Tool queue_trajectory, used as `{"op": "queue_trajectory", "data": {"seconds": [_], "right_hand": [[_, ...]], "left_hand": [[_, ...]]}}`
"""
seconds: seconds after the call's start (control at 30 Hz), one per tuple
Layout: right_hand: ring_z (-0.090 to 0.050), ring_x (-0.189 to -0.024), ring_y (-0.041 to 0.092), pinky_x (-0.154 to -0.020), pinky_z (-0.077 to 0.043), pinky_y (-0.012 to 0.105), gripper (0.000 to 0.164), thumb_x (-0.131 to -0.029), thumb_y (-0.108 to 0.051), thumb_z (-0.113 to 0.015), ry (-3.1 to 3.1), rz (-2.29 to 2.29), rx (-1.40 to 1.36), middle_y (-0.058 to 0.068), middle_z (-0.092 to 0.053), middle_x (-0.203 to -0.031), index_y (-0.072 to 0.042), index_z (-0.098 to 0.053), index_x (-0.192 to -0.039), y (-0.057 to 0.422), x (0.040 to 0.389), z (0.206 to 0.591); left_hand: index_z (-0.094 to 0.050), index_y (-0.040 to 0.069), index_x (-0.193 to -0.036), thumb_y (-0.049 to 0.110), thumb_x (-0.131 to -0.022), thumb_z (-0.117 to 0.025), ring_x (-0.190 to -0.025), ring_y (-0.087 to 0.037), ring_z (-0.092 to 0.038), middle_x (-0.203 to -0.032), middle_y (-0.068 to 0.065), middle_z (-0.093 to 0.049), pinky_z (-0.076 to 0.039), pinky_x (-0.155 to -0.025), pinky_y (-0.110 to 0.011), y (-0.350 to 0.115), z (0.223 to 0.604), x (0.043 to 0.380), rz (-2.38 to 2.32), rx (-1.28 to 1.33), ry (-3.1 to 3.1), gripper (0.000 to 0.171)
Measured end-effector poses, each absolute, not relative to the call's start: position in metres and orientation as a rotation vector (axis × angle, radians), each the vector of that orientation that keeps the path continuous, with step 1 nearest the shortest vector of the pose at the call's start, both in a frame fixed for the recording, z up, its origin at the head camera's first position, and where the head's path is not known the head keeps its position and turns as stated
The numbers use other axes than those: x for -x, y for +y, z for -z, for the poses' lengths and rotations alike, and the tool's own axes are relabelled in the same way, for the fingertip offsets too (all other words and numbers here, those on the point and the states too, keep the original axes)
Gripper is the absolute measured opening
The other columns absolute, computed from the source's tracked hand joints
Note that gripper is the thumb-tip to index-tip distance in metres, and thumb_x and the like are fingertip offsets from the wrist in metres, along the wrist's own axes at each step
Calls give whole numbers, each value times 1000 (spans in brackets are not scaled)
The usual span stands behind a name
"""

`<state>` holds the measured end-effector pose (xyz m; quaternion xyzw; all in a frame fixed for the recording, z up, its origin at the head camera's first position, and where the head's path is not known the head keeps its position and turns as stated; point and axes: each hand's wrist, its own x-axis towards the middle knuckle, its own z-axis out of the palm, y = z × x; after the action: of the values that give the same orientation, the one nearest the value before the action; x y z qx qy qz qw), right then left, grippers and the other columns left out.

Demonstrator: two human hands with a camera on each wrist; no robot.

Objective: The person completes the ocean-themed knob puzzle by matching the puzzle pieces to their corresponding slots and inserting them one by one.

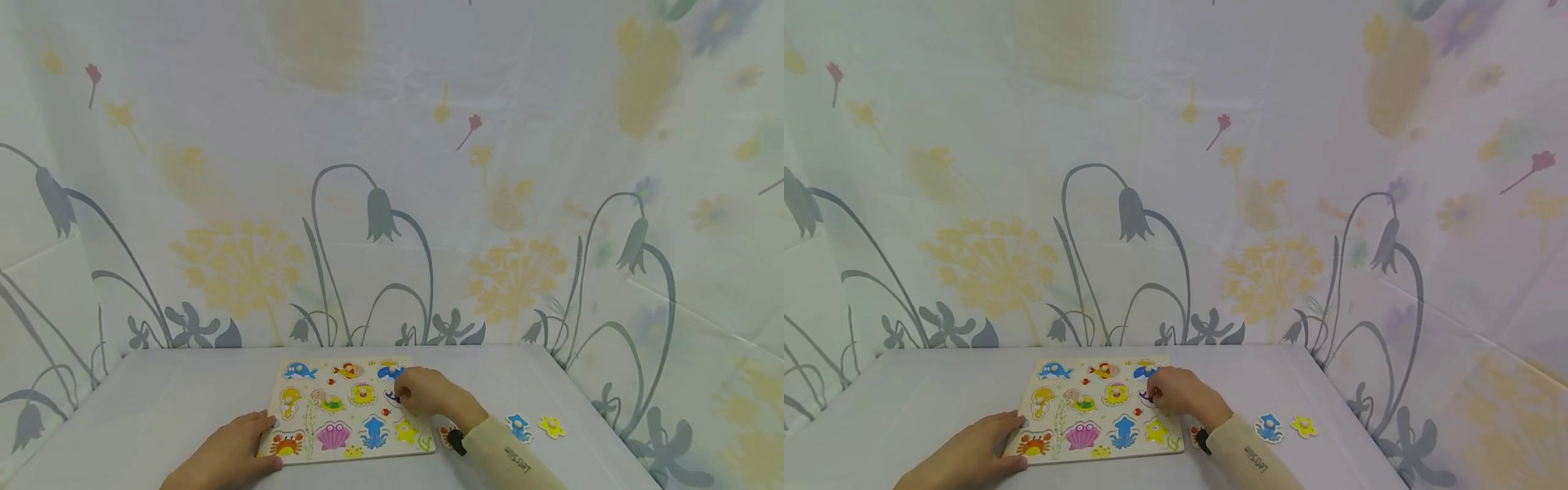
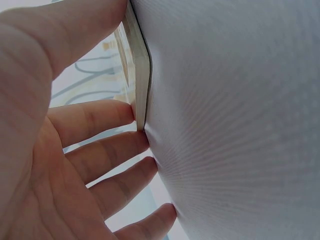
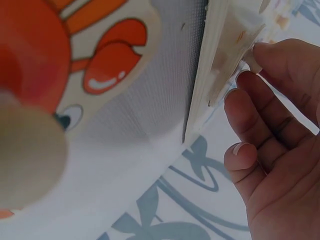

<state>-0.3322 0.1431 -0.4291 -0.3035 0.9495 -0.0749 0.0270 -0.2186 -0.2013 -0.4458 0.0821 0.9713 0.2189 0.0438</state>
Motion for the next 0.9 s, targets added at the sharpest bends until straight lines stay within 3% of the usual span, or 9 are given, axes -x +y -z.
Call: {"op": "queue_trajectory", "data": {"seconds": [0.43,0.9], "right_hand": [[-50,-75,8,-71,-46,27,4,-86,-20,-70,2942,258,882,-14,-56,-79,-23,-71,-88,145,330,427],[-47,-72,6,-68,-48,26,7,-87,-19,-69,2968,297,934,-12,-54,-79,-17,-70,-94,185,308,419]], "left_hand": [[-61,0,-124,53,-66,-79,-124,-42,-46,-130,-20,-55,-35,-102,-61,-201,446,219,-667,-259,2968,80],[-61,-1,-123,53,-66,-80,-124,-42,-46,-129,-20,-55,-35,-102,-60,-202,445,218,-686,-275,2973,80]]}}
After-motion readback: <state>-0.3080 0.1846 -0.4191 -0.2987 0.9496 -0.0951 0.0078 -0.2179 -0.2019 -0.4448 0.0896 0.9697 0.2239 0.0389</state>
